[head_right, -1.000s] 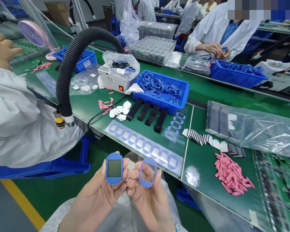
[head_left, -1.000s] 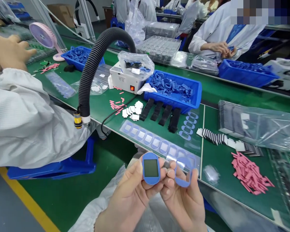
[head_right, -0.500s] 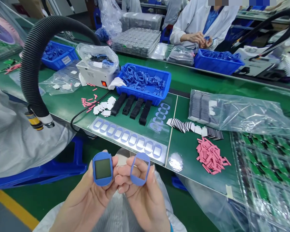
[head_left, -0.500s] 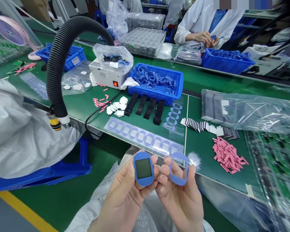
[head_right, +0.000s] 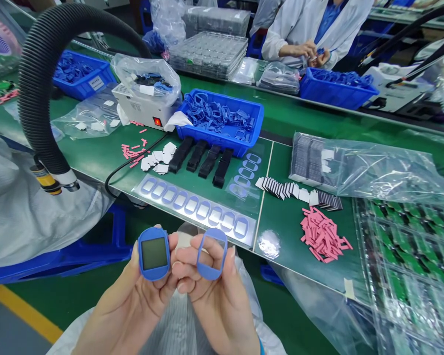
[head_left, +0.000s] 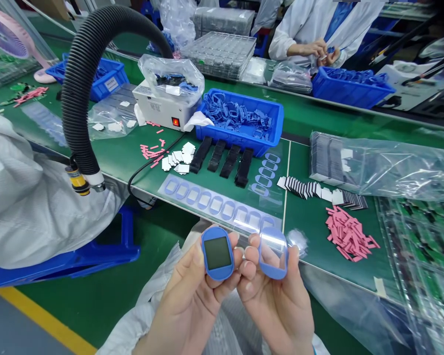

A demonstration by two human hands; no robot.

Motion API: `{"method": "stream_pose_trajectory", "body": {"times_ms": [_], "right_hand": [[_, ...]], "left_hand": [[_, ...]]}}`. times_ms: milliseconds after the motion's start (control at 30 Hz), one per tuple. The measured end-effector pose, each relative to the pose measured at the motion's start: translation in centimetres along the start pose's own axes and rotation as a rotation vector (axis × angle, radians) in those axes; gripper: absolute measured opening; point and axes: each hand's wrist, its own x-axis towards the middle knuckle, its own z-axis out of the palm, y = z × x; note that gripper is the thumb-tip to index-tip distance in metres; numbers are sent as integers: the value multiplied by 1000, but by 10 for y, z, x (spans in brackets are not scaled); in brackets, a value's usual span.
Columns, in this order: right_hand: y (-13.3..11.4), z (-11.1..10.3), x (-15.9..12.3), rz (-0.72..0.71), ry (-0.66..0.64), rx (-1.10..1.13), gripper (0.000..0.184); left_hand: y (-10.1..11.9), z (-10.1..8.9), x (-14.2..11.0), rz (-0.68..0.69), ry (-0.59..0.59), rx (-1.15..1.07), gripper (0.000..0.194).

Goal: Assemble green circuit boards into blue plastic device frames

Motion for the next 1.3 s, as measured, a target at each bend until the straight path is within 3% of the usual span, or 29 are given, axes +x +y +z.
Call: {"method": "stream_pose_trajectory", "body": {"times_ms": [333, 600, 733, 833, 967, 1100, 1300], "right_hand": [[2, 2, 3, -34, 42, -59, 28], [5, 0, 4, -183, 37, -299, 32], [-1, -7, 1, -362, 15, -571, 30], [-6, -12, -3, -533, 69, -811, 33], [-4, -13, -2, -699, 187, -1220, 33], [2, -3, 5, -887, 206, -1624, 26], [5, 12, 12, -1018, 197, -1752, 19]], "left_hand": [[2, 1, 3, 4, 20, -116, 23], [4, -1, 4, 23, 88, -126, 22], [2, -5, 11, 81, 185, -84, 18], [1, -7, 17, 146, 263, -33, 18], [-4, -9, 23, 284, 252, 103, 21], [-13, -16, 27, 454, 253, 283, 23], [-22, -29, 29, 600, 182, 482, 20]]}}
